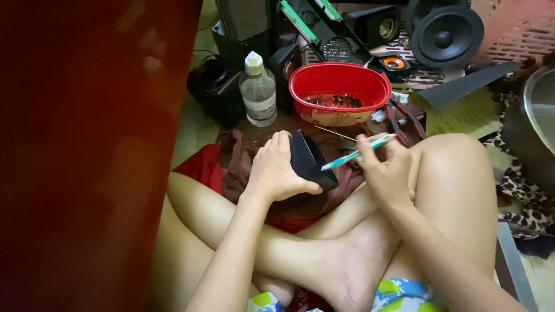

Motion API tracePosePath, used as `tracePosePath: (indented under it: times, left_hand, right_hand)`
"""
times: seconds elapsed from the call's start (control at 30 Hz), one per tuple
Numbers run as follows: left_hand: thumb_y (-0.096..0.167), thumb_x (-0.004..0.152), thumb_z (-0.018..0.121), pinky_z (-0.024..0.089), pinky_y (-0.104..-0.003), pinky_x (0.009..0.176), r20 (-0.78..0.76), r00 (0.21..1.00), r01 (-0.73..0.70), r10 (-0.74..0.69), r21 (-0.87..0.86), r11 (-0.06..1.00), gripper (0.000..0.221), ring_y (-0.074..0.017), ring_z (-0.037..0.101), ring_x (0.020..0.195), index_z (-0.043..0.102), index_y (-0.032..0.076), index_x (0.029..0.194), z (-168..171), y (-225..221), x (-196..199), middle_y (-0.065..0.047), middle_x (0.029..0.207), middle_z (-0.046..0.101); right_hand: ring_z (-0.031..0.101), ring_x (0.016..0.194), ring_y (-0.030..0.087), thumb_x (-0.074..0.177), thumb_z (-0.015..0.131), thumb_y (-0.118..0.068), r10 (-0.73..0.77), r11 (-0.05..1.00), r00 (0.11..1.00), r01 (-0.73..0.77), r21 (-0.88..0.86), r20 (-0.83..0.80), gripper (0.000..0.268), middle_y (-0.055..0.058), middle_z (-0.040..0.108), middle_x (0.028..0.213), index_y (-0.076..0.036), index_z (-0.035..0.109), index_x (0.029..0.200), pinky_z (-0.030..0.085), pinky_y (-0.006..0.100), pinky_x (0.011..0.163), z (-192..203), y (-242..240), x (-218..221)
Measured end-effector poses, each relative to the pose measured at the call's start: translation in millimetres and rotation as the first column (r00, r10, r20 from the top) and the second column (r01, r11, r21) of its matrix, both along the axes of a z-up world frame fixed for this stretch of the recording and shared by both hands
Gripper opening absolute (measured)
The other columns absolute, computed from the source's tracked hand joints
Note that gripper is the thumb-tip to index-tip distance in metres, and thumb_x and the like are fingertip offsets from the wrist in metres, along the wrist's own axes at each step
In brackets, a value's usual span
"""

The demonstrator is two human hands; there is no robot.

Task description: Cleaning a small plastic speaker housing by applying liquid and scrubbing with a toothbrush.

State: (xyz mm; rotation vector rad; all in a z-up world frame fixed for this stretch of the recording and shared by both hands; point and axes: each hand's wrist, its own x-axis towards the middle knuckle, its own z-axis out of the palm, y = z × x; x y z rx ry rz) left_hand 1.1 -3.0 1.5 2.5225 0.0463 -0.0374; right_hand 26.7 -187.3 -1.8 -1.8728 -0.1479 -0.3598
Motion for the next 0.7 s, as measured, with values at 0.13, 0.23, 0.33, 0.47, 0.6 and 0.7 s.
tracePosePath:
  times: [0.13, 0.23, 0.33, 0.47, 0.6, 0.7]
  left_hand:
    - [0.052, 0.032, 0.077, 0.041, -0.039, 0.089, 0.0, 1.0, 0.002, -0.002, -0.001, 1.0, 0.098, -0.0288, 0.051, 0.106, 0.039, 0.005, 0.11, 4, -1, -1, -0.012, 0.103, 0.05]
    - [0.052, 0.033, 0.078, 0.041, -0.039, 0.089, -0.004, 1.0, -0.007, 0.007, 0.004, 1.0, 0.098, -0.0282, 0.052, 0.106, 0.04, 0.006, 0.11, 4, -1, -2, -0.012, 0.103, 0.051]
    - [0.049, 0.035, 0.078, 0.04, -0.039, 0.09, -0.004, 1.0, -0.003, 0.003, -0.025, 1.0, 0.095, -0.0289, 0.051, 0.107, 0.04, 0.005, 0.11, 5, 0, -3, -0.012, 0.103, 0.051]
    - [0.046, 0.032, 0.078, 0.041, -0.04, 0.089, 0.034, 0.999, -0.015, 0.017, -0.065, 0.998, 0.095, -0.0294, 0.051, 0.107, 0.041, 0.006, 0.11, 0, 0, -5, -0.012, 0.103, 0.051]
    - [0.041, 0.028, 0.082, 0.041, -0.037, 0.089, 0.0, 0.984, -0.164, 0.176, -0.372, 0.914, 0.096, -0.0284, 0.052, 0.107, 0.041, 0.01, 0.108, 7, 3, -17, -0.011, 0.101, 0.054]
    - [0.038, 0.027, 0.084, 0.042, -0.044, 0.086, 0.188, 0.956, -0.118, 0.227, -0.462, 0.879, 0.097, -0.0358, 0.052, 0.104, 0.04, 0.01, 0.108, -12, 0, -13, -0.015, 0.102, 0.053]
  right_hand:
    - [0.043, 0.052, 0.007, 0.086, 0.063, -0.011, -0.023, 1.0, 1.0, 0.023, -0.014, 0.005, 0.015, 0.006, 0.053, 0.052, -0.008, 0.061, 0.071, 0.039, 0.024, 0.05, -2, -1, 1]
    - [0.041, 0.049, 0.003, 0.084, 0.063, -0.01, 0.04, 0.999, 0.999, -0.04, -0.022, -0.017, 0.015, -0.002, 0.05, 0.049, -0.009, 0.061, 0.069, 0.035, 0.018, 0.047, -1, -3, 1]
    - [0.048, 0.057, 0.006, 0.089, 0.06, -0.012, -0.091, 0.995, 0.996, 0.092, -0.041, 0.008, 0.015, 0.005, 0.057, 0.058, -0.009, 0.061, 0.075, 0.041, 0.021, 0.056, -6, -9, 4]
    - [0.054, 0.047, 0.017, 0.083, 0.062, -0.014, 0.186, 0.983, 0.946, -0.178, 0.055, -0.265, 0.016, 0.012, 0.059, 0.055, 0.0, 0.059, 0.075, 0.044, 0.026, 0.044, 2, -1, 5]
    - [0.057, 0.069, 0.01, 0.076, 0.073, -0.029, 0.151, 0.987, 0.926, -0.162, -0.002, -0.346, 0.021, 0.006, 0.066, 0.07, -0.009, 0.068, 0.081, 0.046, 0.027, 0.069, -1, 0, 9]
    - [0.056, 0.058, 0.016, 0.081, 0.063, -0.025, 0.198, 0.98, 0.948, -0.192, 0.047, -0.248, 0.041, 0.019, 0.06, 0.086, 0.002, 0.055, 0.112, 0.05, 0.024, 0.046, 0, -22, 22]
